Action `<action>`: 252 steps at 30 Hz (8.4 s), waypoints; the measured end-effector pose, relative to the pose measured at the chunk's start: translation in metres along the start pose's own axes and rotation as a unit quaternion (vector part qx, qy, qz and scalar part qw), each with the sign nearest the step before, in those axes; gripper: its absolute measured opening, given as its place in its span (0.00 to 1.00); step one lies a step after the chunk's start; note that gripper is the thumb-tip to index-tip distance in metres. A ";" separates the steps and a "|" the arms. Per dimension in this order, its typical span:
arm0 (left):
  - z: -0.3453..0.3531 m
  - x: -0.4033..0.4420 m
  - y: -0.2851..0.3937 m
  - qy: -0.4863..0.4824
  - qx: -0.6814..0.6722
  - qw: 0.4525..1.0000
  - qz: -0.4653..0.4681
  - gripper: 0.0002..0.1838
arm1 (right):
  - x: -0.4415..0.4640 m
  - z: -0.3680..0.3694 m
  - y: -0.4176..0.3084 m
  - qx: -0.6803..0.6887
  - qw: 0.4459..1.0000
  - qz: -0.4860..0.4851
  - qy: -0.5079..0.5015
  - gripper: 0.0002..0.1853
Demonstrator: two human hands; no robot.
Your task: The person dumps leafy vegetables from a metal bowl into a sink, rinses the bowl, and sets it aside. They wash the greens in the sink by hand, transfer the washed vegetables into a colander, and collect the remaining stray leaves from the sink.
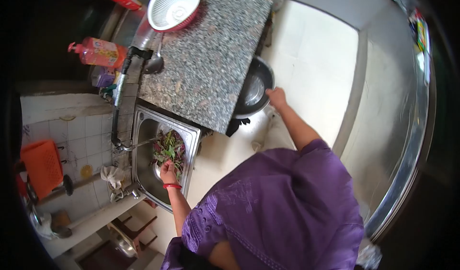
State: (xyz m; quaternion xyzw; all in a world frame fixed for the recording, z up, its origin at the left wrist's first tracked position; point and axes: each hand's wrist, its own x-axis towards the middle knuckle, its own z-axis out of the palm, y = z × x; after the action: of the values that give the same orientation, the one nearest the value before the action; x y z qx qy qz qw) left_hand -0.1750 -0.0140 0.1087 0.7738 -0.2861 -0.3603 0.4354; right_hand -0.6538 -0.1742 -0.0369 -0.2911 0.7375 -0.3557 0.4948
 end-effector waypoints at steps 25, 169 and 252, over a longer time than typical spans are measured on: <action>0.101 -0.069 0.011 0.191 -0.020 0.979 -0.066 0.04 | 0.180 0.145 -0.413 0.009 0.974 -0.078 -0.214 0.16; -0.206 -0.183 -0.067 0.318 -0.653 0.686 0.035 0.24 | -0.209 0.383 -0.109 -0.011 0.791 0.309 -0.527 0.10; -0.177 -0.056 -0.035 0.126 -0.473 0.872 -0.019 0.26 | -0.351 0.430 -0.236 0.128 0.819 -0.064 -0.556 0.17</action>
State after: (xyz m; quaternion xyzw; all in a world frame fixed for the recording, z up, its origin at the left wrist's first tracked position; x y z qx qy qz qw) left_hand -0.0601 0.1275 0.1590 0.5195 -0.0095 -0.3601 0.7748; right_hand -0.1129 -0.1381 0.2272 -0.4203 0.2649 -0.2553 0.8294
